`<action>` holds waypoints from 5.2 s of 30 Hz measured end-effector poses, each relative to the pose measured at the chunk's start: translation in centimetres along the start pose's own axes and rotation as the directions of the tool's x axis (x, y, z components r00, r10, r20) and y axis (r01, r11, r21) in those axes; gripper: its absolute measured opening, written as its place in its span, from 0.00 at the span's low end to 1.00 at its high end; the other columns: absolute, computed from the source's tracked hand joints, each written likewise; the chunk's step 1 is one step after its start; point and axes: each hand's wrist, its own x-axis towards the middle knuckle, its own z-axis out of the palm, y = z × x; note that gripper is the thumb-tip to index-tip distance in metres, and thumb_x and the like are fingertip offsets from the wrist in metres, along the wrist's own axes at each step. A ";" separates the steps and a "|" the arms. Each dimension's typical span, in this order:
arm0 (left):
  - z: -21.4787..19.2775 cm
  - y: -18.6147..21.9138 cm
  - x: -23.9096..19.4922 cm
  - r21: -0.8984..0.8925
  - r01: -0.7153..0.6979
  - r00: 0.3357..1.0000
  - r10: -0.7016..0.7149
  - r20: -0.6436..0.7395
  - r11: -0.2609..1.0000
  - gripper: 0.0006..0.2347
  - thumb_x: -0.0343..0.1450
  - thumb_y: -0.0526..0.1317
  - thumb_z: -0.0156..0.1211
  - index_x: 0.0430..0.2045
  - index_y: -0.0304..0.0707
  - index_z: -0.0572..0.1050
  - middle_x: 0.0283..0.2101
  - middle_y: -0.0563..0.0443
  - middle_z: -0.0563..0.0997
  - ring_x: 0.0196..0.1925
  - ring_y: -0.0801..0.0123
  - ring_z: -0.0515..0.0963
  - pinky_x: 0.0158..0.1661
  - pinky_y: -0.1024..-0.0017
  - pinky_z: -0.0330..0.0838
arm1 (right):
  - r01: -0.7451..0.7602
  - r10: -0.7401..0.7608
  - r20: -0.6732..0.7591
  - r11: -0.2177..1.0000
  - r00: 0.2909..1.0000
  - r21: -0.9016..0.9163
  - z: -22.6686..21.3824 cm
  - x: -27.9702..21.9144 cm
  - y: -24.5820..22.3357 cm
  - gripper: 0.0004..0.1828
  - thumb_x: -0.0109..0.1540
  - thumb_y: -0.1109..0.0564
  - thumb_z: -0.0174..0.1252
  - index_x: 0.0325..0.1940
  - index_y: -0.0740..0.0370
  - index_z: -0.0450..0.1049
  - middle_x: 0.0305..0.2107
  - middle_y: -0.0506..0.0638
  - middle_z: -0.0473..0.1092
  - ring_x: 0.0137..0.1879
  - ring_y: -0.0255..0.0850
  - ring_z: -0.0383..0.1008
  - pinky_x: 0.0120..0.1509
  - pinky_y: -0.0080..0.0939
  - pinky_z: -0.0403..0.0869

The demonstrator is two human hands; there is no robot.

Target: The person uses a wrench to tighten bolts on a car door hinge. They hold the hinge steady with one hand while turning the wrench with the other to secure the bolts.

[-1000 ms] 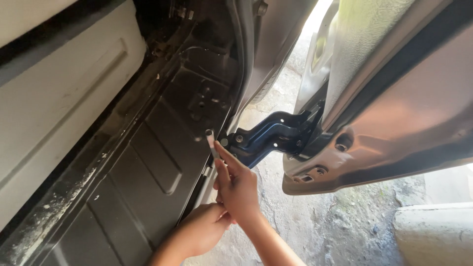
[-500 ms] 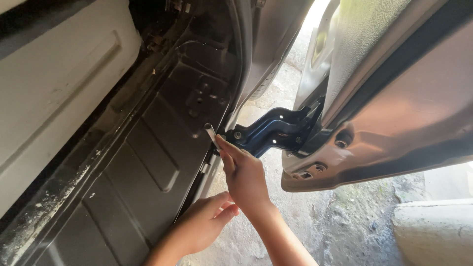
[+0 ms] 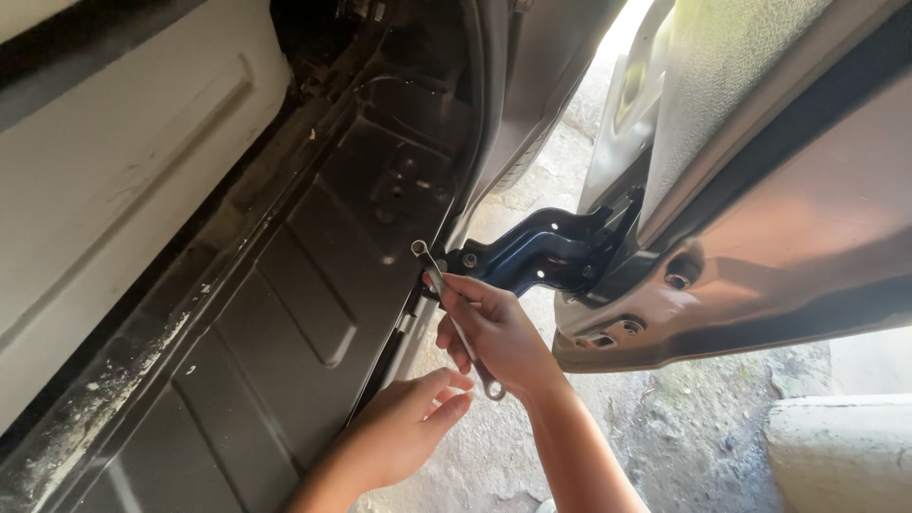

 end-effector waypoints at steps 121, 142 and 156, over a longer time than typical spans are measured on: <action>-7.7 3.3 9.4 0.591 -0.078 0.465 0.553 -0.691 0.803 0.10 0.73 0.49 0.52 0.46 0.59 0.75 0.41 0.58 0.81 0.27 0.53 0.83 0.24 0.56 0.75 | -0.246 0.263 -0.104 0.958 0.959 0.148 -0.8 4.2 -10.7 0.16 0.74 0.54 0.43 0.54 0.67 0.71 0.17 0.58 0.69 0.14 0.39 0.65 0.14 0.31 0.59; -7.3 3.5 8.6 0.638 -0.078 0.456 0.596 -0.660 0.766 0.12 0.74 0.48 0.51 0.48 0.55 0.76 0.41 0.54 0.82 0.31 0.54 0.84 0.27 0.57 0.76 | -0.262 0.279 -0.070 0.946 0.958 0.193 -1.0 4.3 -9.6 0.19 0.73 0.53 0.46 0.65 0.61 0.72 0.15 0.55 0.68 0.13 0.36 0.63 0.13 0.29 0.54; -7.3 4.2 8.7 0.571 -0.127 0.436 0.563 -0.702 0.811 0.06 0.74 0.47 0.48 0.38 0.57 0.74 0.32 0.57 0.84 0.29 0.55 0.83 0.26 0.56 0.73 | -0.175 0.242 -0.092 0.872 0.966 0.457 0.0 4.7 -7.7 0.15 0.74 0.52 0.44 0.51 0.65 0.72 0.17 0.50 0.60 0.16 0.32 0.52 0.16 0.29 0.49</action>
